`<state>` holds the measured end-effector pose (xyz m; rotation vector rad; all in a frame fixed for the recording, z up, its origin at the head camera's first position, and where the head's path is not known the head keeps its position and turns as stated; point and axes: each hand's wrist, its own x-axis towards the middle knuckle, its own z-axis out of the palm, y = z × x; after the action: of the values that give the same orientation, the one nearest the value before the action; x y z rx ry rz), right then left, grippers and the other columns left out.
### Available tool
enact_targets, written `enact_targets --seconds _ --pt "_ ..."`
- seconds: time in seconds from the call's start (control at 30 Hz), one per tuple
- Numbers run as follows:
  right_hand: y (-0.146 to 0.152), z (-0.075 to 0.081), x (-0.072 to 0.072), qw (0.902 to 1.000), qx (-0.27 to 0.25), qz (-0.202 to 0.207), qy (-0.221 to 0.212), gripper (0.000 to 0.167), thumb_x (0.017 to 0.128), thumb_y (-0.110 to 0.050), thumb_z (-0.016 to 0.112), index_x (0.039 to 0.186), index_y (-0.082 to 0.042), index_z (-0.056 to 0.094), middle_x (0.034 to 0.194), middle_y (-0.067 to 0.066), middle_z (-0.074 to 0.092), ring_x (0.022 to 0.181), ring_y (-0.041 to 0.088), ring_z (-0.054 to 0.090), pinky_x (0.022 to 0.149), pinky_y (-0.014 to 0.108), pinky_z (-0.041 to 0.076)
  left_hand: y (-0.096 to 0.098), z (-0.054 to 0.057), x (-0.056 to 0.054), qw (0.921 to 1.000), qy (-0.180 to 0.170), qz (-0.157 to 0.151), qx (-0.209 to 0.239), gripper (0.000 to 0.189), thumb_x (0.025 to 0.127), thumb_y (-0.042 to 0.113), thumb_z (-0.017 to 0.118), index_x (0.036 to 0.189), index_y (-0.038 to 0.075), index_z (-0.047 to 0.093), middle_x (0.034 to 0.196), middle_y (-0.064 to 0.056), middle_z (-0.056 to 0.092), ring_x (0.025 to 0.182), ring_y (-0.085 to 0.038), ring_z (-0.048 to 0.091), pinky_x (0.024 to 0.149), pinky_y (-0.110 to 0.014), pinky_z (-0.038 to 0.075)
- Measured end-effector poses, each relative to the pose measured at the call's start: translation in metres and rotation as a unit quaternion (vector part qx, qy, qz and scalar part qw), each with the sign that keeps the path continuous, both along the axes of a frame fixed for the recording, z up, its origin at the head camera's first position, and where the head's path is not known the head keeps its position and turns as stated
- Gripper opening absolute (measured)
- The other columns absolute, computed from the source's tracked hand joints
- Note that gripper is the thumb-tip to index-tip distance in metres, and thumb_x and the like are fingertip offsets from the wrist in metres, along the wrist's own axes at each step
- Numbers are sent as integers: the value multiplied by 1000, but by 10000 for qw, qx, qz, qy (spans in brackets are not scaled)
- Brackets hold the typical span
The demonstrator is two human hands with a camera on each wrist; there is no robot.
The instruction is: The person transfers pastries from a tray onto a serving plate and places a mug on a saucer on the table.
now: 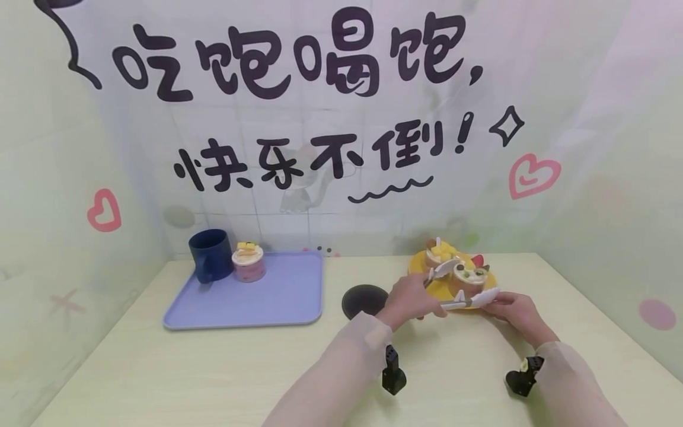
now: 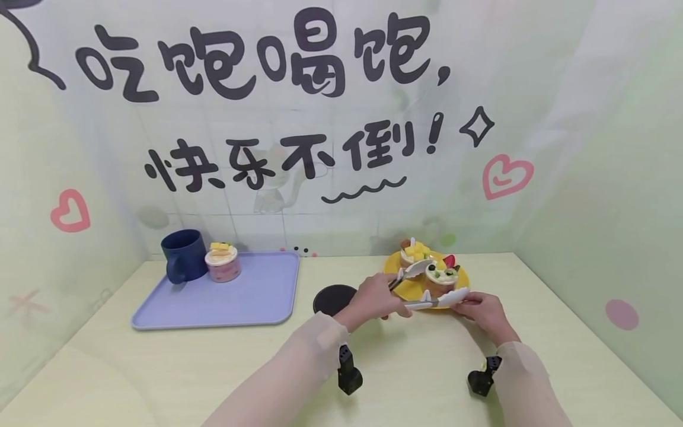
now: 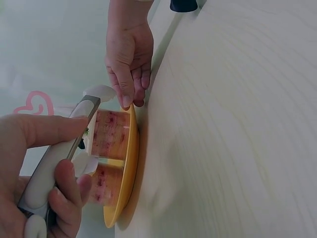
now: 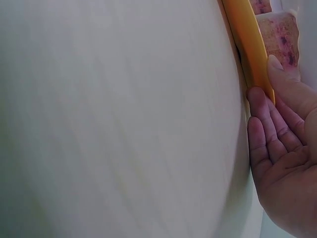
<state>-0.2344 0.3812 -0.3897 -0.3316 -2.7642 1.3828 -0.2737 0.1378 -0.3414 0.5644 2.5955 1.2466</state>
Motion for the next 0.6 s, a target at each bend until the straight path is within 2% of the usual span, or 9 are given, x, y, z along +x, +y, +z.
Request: enact_targets --seconds 0.2,0.43,0.6 --pt "1 1 0 10000 52 15 -45 63 84 -37 65 119 13 51 113 24 58 98 27 53 83 38 47 -5 1 0 10000 35 -31 -19 46 62 22 83 101 15 60 69 2 55 48 -15 52 47 -26 42" --pt "1 1 -1 9999 102 -18 -49 62 84 -34 66 120 13 50 114 25 57 97 24 54 79 32 48 -10 0 1 9999 116 -70 -37 45 62 22 83 100 15 60 68 3 54 47 -15 52 46 -25 42" --pt "5 -2 -2 10000 -45 40 8 63 81 -36 68 116 13 53 106 21 61 89 19 56 75 31 48 -13 1 2 9999 126 -92 -40 45 62 22 83 99 15 60 68 3 55 46 -15 52 45 -26 42"
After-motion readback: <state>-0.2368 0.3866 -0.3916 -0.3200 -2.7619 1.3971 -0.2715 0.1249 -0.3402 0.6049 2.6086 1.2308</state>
